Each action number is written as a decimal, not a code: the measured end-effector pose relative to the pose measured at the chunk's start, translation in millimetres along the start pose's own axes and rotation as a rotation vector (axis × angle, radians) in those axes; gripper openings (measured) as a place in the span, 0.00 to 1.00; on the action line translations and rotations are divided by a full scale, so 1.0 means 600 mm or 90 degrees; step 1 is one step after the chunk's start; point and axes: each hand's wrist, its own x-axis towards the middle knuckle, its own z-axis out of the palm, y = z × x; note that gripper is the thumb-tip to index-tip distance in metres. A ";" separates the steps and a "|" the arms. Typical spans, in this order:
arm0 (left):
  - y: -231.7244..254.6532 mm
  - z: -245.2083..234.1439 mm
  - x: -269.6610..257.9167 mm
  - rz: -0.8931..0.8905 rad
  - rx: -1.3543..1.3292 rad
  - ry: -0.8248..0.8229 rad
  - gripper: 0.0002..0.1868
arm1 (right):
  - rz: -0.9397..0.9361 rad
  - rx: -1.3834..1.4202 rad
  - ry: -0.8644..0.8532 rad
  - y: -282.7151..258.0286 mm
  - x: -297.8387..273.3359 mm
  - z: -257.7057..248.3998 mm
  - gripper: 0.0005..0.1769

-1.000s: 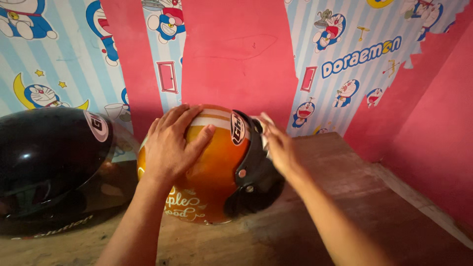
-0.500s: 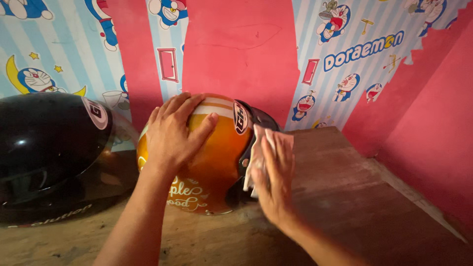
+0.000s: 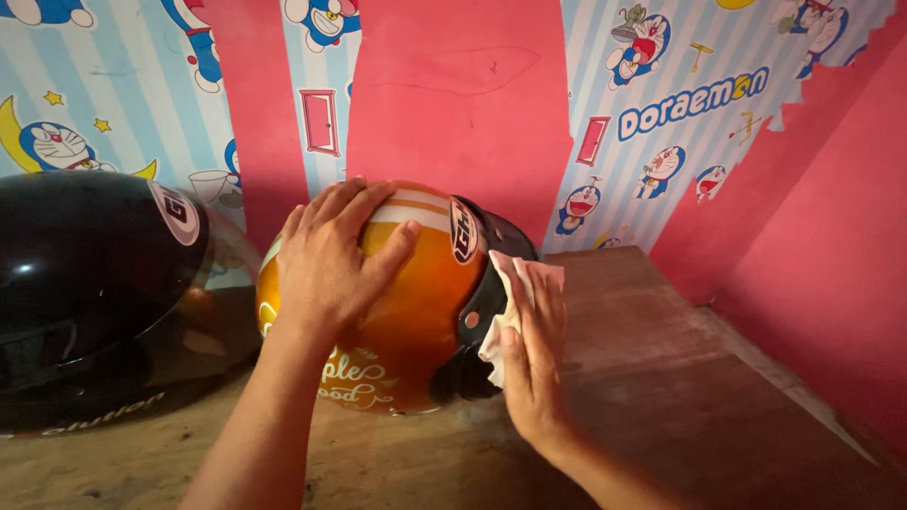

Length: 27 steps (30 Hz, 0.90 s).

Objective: The person wipes the exterior and interior of two motorcycle helmets with a white cloth. They first clean a black helmet, then an orange helmet, rotating each to wipe different sides and the inside padding.

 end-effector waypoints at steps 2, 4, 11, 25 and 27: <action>-0.003 -0.001 0.002 0.001 0.010 -0.001 0.29 | -0.021 0.006 -0.009 0.008 -0.002 0.000 0.26; -0.005 -0.001 0.004 0.008 0.011 -0.007 0.30 | -0.032 -0.057 -0.019 0.054 0.032 -0.002 0.24; 0.003 -0.004 0.001 0.000 0.011 -0.006 0.30 | 0.482 0.031 -0.280 0.251 0.176 -0.021 0.28; 0.013 -0.003 0.000 -0.016 0.027 0.023 0.28 | 0.665 0.534 -0.047 0.180 0.036 -0.002 0.30; 0.014 -0.004 0.001 -0.013 0.023 0.023 0.28 | 0.646 0.597 0.043 0.149 0.024 0.004 0.30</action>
